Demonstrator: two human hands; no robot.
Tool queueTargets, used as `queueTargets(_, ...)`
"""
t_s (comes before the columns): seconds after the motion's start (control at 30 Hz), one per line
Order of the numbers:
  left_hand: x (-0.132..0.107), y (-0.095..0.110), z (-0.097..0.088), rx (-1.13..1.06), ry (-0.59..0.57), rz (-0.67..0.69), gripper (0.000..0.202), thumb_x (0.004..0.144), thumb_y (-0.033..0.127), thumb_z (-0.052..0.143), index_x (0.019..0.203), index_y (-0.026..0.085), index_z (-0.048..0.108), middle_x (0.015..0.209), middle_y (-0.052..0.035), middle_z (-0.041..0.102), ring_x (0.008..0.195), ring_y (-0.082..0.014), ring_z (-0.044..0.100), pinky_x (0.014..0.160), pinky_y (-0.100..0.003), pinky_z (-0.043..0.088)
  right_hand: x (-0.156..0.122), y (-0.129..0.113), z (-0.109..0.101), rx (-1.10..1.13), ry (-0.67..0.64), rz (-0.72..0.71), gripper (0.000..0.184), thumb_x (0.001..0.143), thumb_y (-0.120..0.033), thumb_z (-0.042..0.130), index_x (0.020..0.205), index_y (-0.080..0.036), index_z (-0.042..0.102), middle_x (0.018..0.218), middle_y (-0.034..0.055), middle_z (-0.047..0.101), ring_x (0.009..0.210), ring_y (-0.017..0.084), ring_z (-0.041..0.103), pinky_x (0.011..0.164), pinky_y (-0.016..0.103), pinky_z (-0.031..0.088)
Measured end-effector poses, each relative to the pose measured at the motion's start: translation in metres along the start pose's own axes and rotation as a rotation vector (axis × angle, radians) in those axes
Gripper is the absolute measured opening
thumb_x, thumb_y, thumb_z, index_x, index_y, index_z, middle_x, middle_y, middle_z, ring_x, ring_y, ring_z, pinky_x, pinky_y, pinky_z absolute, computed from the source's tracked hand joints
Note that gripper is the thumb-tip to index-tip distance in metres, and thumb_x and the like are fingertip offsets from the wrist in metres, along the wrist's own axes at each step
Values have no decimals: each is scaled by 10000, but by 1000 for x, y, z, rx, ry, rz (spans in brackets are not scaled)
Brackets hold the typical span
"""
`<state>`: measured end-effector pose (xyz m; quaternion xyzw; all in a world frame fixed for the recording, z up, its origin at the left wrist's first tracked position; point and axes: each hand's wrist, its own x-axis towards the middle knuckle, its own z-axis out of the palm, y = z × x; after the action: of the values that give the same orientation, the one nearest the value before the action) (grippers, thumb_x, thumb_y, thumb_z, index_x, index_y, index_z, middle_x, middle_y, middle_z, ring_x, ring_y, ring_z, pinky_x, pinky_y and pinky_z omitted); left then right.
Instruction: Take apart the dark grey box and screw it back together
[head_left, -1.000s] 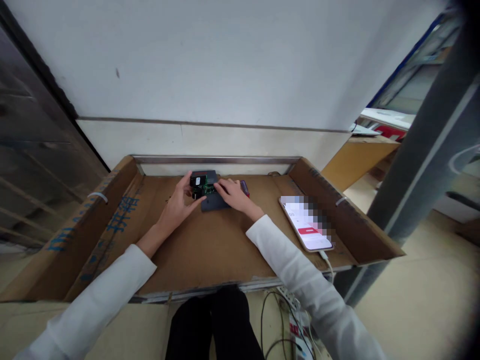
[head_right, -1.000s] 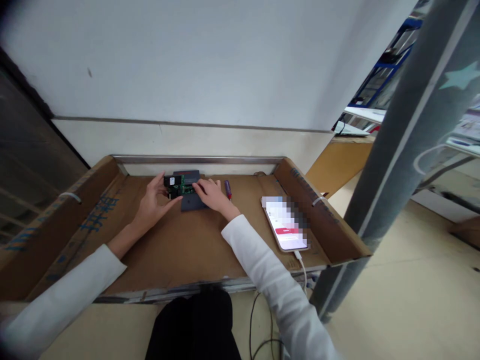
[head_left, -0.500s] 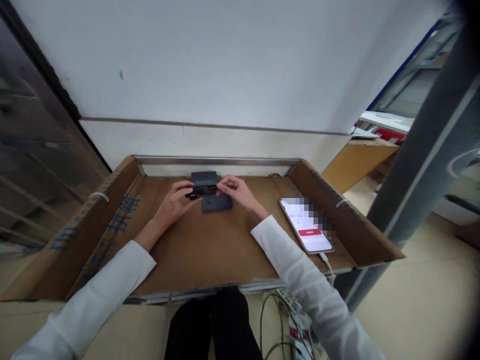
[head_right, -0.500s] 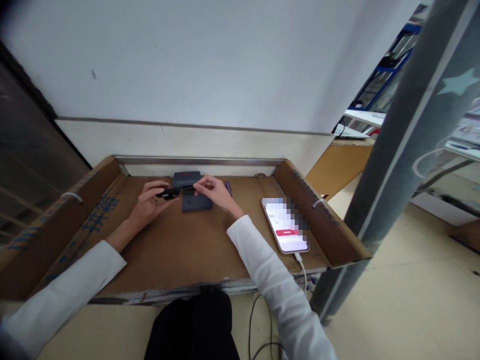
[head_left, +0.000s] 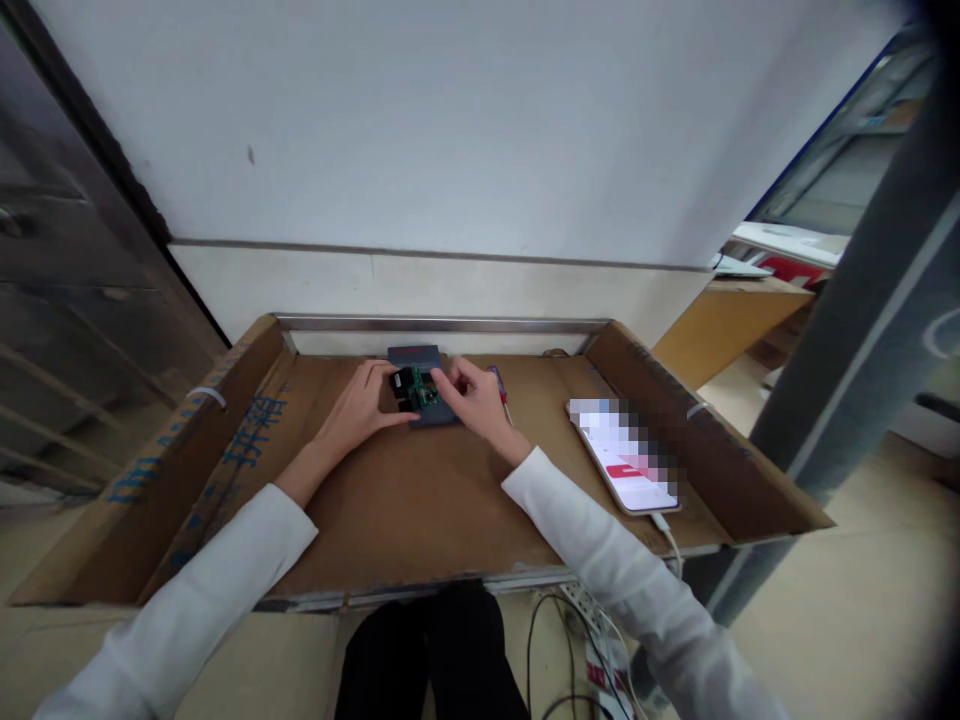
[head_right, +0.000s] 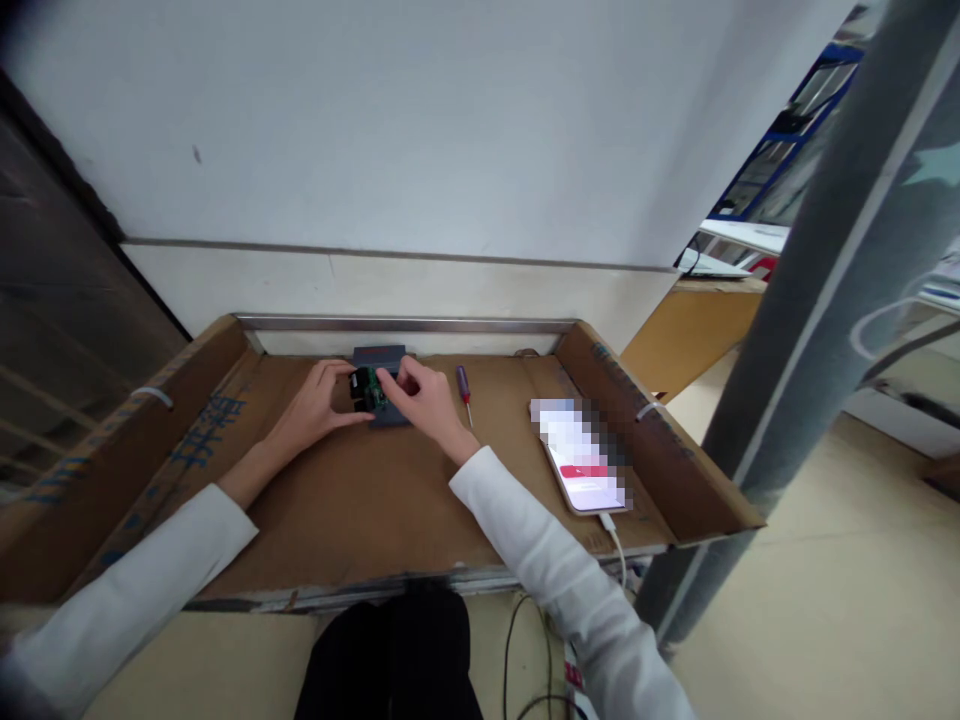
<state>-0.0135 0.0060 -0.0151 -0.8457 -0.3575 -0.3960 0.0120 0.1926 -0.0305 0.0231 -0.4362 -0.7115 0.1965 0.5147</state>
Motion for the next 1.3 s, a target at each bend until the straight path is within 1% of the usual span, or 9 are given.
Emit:
queueTargets(0.1,-1,-3,2,-47,-54,-8,665,716,544,727,1203,188,445,1115,-100,540,1065,-273,563,928,-451,487,1,-6,-5,-132,-110,-99,387,871,-486,509,637,-213,366,570,-43,407,551,99,370,587,255,308)
queueTargets(0.2,-1,-1,-2,-77,-31,-45,618,761,502,706,1234,203,445,1137,-92,529,1078,-254,554,932,-428,488,9,4,-15,-165,-189,-62,379,929,-503,382,699,-211,456,638,-15,513,612,120,459,654,269,356)
queueTargets(0.27,0,2,-7,-74,3,-45,608,771,485,702,1255,215,453,1146,-89,520,1084,-248,547,943,-426,484,15,15,-25,-134,-206,-12,425,961,-493,271,799,-203,536,792,32,603,771,146,549,760,292,401)
queueTargets(0.33,0,4,-11,-49,3,-11,611,773,473,703,1277,231,457,1151,-86,516,1084,-247,542,963,-434,472,17,26,-36,-100,-219,31,419,947,-516,303,903,-195,569,916,59,630,899,165,575,851,320,421)
queueTargets(0.43,0,5,-14,-23,-58,64,613,788,459,689,1310,239,455,1151,-89,513,1085,-247,537,979,-437,462,14,38,-49,-65,-337,106,430,847,-557,518,1077,-197,563,1147,92,614,1078,196,568,948,363,431)
queueTargets(0.57,-1,2,-12,-70,-116,98,560,820,427,654,1317,239,476,1158,-95,502,1099,-239,527,982,-427,463,7,49,-56,-170,-551,153,798,656,-556,728,1327,-230,446,1413,144,458,1321,287,423,1100,473,327)
queueTargets(0.7,-1,3,-8,-109,-94,57,539,827,415,650,1316,254,490,1160,-83,514,1108,-232,532,997,-430,455,4,58,-52,-320,-666,149,1103,513,-548,812,1431,-172,330,1460,223,373,1371,381,343,1124,555,265)
queueTargets(0.93,-3,9,-3,-131,-97,20,520,832,432,646,1299,246,513,1163,-79,524,1105,-219,555,1008,-408,457,8,58,-51,-302,-687,96,811,629,-404,785,1319,-133,457,1347,193,498,1259,307,481,1077,477,366)
queueTargets(1.3,-1,15,-4,-151,-30,14,490,824,431,658,1268,250,557,1145,-80,558,1078,-220,568,988,-419,471,5,50,-51,-150,-700,143,800,660,-408,761,1350,-202,413,1418,143,470,1299,269,469,1108,463,355)
